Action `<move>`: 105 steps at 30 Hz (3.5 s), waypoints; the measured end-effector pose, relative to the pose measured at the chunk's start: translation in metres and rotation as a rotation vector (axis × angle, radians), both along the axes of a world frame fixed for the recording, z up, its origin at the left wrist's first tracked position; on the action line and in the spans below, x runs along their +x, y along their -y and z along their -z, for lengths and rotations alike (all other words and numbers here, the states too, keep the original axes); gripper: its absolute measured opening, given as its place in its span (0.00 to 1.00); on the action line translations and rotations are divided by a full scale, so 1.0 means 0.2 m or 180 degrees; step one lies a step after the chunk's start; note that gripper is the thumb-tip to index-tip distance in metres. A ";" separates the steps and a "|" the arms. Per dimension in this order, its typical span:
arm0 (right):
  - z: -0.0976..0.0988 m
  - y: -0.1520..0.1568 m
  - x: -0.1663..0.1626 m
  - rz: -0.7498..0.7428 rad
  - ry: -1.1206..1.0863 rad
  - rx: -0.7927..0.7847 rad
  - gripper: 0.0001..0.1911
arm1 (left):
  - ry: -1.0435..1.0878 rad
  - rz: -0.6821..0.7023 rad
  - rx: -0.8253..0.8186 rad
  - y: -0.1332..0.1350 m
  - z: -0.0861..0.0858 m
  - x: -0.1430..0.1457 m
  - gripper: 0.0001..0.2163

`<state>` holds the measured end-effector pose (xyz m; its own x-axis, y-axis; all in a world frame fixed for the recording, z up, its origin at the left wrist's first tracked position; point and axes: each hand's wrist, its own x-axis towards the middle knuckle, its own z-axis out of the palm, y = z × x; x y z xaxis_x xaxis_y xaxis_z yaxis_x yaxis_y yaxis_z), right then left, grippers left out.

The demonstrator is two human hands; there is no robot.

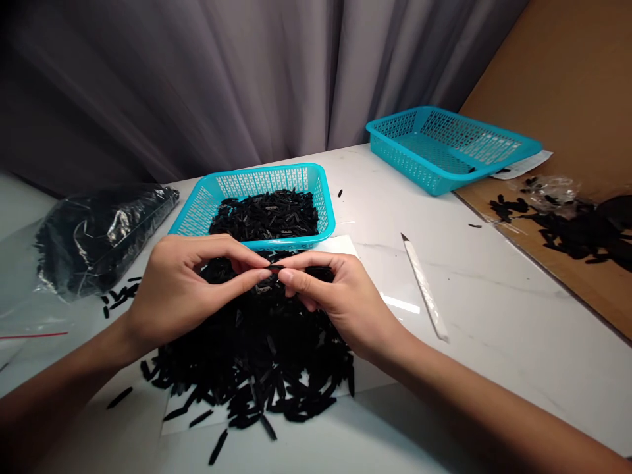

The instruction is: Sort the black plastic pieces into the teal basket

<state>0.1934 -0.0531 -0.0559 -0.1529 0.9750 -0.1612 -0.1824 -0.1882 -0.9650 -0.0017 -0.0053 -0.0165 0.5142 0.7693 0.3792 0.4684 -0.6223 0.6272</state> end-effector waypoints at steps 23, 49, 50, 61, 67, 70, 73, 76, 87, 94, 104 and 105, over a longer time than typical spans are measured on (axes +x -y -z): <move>0.04 -0.02 -0.02 -0.0138 -0.0848 -0.0292 0.03 | 0.0033 0.1001 0.1954 -0.01 0.06 -0.03 0.06; 0.05 0.04 -0.06 -0.0876 -0.0200 -0.0254 0.29 | -0.0728 0.1273 0.0262 0.03 0.10 0.02 0.02; 0.04 0.03 -0.06 -0.0856 -0.0309 -0.0319 0.27 | -0.0556 0.1219 0.0359 0.03 0.10 0.02 0.02; -0.01 0.00 -0.02 -0.0266 -0.0344 -0.0301 0.13 | 0.0269 0.0585 0.1382 -0.02 0.09 -0.01 0.03; -0.01 0.00 -0.01 -0.0152 -0.0169 -0.0072 0.11 | 0.0241 0.0465 0.1382 -0.03 0.08 0.00 0.05; 0.00 0.00 -0.01 -0.0132 -0.0167 -0.0020 0.09 | 0.0251 0.0458 0.1291 -0.03 0.08 -0.01 0.04; 0.00 -0.01 -0.01 -0.0070 -0.0168 0.0020 0.08 | 0.0248 0.0463 0.1253 -0.03 0.08 -0.01 0.04; 0.00 -0.01 -0.01 0.0009 -0.0125 0.0074 0.08 | 0.0247 0.0447 0.1216 -0.03 0.08 -0.01 0.05; 0.00 -0.01 -0.01 0.0080 -0.0111 0.0097 0.08 | 0.0311 0.0369 0.1275 -0.03 0.07 -0.01 0.06; 0.01 -0.01 -0.01 0.0019 -0.0067 0.0094 0.08 | 0.0303 0.0348 0.1324 -0.03 0.08 -0.01 0.09; 0.01 -0.01 0.00 0.0229 0.0040 0.0207 0.08 | 0.0173 0.0385 0.1177 -0.03 0.07 -0.02 0.11; 0.01 -0.01 0.00 0.0243 0.0043 0.0216 0.08 | 0.0175 0.0426 0.1188 -0.03 0.07 -0.02 0.10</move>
